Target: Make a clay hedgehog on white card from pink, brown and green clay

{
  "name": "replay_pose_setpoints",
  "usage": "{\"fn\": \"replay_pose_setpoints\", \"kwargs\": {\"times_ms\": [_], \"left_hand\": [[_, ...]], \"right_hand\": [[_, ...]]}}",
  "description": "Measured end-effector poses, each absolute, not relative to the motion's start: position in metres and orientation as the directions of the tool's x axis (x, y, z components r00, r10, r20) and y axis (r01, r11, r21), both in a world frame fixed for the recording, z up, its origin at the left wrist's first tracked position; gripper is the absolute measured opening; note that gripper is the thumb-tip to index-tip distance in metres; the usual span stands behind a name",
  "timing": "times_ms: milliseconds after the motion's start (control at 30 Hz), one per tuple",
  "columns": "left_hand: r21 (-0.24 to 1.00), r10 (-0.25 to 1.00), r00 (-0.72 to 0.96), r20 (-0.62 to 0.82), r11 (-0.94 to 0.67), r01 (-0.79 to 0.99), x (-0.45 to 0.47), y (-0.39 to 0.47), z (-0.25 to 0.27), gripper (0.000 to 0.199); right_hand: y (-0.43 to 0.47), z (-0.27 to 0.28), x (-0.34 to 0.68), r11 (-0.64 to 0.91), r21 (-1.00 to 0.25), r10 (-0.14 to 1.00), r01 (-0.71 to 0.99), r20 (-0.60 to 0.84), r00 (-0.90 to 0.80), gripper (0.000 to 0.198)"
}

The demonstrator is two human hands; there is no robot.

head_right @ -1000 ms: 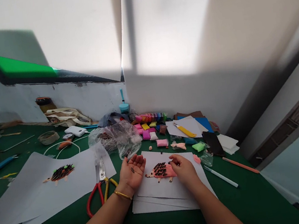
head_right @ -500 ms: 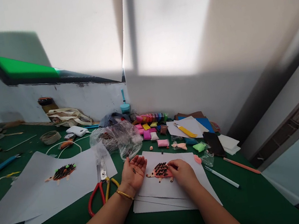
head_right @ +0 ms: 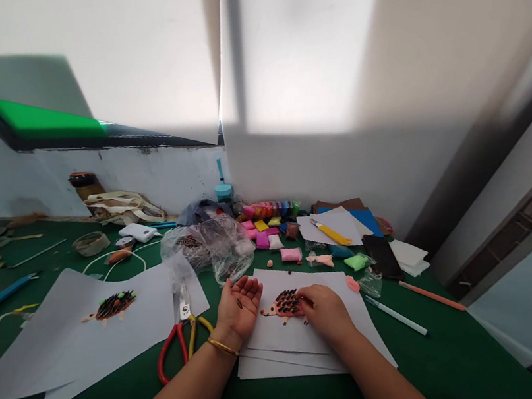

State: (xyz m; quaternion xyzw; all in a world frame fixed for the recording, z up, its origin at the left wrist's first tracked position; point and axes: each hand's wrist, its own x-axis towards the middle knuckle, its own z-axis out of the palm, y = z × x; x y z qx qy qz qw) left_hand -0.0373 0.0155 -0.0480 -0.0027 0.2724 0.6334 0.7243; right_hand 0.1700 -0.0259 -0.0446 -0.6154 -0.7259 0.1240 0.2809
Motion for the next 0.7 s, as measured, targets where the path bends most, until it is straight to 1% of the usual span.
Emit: {"fn": "replay_pose_setpoints", "kwargs": {"times_ms": [233, 500, 700], "left_hand": [[0.349, 0.915, 0.048, -0.401, 0.201, -0.915, -0.0370, 0.0141, -0.0459, 0.035], [0.352, 0.913, 0.048, -0.405, 0.204, -0.914, -0.0369, 0.0145, -0.0462, 0.034], [0.351, 0.918, 0.051, -0.393, 0.201, -0.915, -0.0369, 0.0149, -0.0475, 0.034]], "right_hand": [[-0.0233, -0.0441, 0.1693, 0.266, -0.473, 0.953, 0.840, 0.259, -0.156, 0.024], [-0.0217, -0.0451, 0.1686, 0.300, -0.428, 0.941, 0.853, 0.277, -0.193, 0.023], [-0.0230, -0.0472, 0.1699, 0.316, -0.439, 0.937, 0.841, 0.282, -0.205, 0.022]]}}
